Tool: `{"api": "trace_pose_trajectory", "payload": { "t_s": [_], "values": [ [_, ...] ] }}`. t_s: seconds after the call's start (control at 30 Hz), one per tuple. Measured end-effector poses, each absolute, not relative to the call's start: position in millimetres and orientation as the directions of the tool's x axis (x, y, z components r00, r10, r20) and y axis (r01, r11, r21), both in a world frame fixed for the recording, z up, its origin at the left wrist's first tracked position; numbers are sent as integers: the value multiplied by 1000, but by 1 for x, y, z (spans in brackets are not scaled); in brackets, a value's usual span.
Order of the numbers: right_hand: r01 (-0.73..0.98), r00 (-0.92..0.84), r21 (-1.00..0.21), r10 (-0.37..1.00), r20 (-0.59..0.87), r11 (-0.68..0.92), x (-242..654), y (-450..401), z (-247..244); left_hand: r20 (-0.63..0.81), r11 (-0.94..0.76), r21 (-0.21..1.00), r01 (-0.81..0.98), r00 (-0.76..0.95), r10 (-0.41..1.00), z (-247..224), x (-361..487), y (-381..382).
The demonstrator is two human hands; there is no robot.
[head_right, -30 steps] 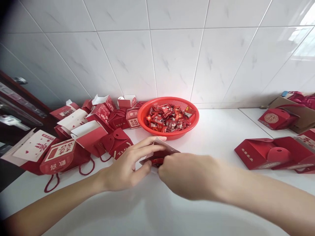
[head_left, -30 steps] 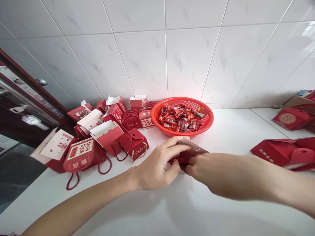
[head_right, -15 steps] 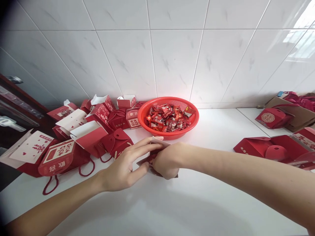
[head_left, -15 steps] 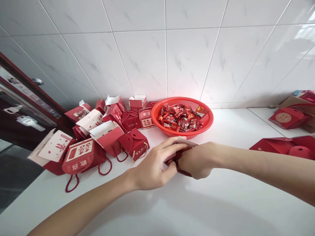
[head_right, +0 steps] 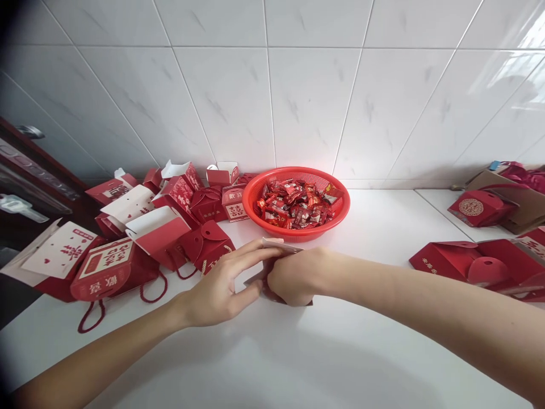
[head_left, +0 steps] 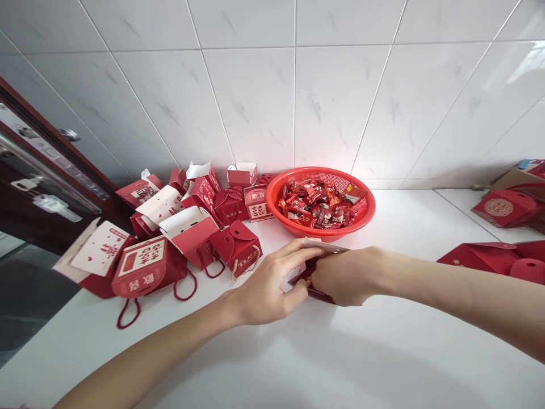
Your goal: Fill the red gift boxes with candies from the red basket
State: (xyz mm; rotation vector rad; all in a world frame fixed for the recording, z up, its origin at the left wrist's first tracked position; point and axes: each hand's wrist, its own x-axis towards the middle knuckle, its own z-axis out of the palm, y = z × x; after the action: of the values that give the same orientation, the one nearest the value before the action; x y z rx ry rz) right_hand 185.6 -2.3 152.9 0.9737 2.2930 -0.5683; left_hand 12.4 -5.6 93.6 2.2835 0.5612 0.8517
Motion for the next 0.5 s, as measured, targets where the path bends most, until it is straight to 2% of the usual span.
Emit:
{"api": "trace_pose_trajectory", "payload": {
  "t_s": [0.07,0.13,0.33,0.5],
  "values": [
    [761,-502,-82,503,-703,644,189,-2,161,423,-702,691,173,690,587,93,14,-5],
    [779,-486,-59,541,-687,624,195,-1,168,430,-700,689,188,671,604,92,16,-4],
    [733,-644,-240,536,-546,636,209,2,160,440,-698,690,192,654,615,93,20,-3],
    [735,-618,-211,509,-599,644,209,4,146,429,-699,686,204,663,614,93,20,-7]
  ]
}}
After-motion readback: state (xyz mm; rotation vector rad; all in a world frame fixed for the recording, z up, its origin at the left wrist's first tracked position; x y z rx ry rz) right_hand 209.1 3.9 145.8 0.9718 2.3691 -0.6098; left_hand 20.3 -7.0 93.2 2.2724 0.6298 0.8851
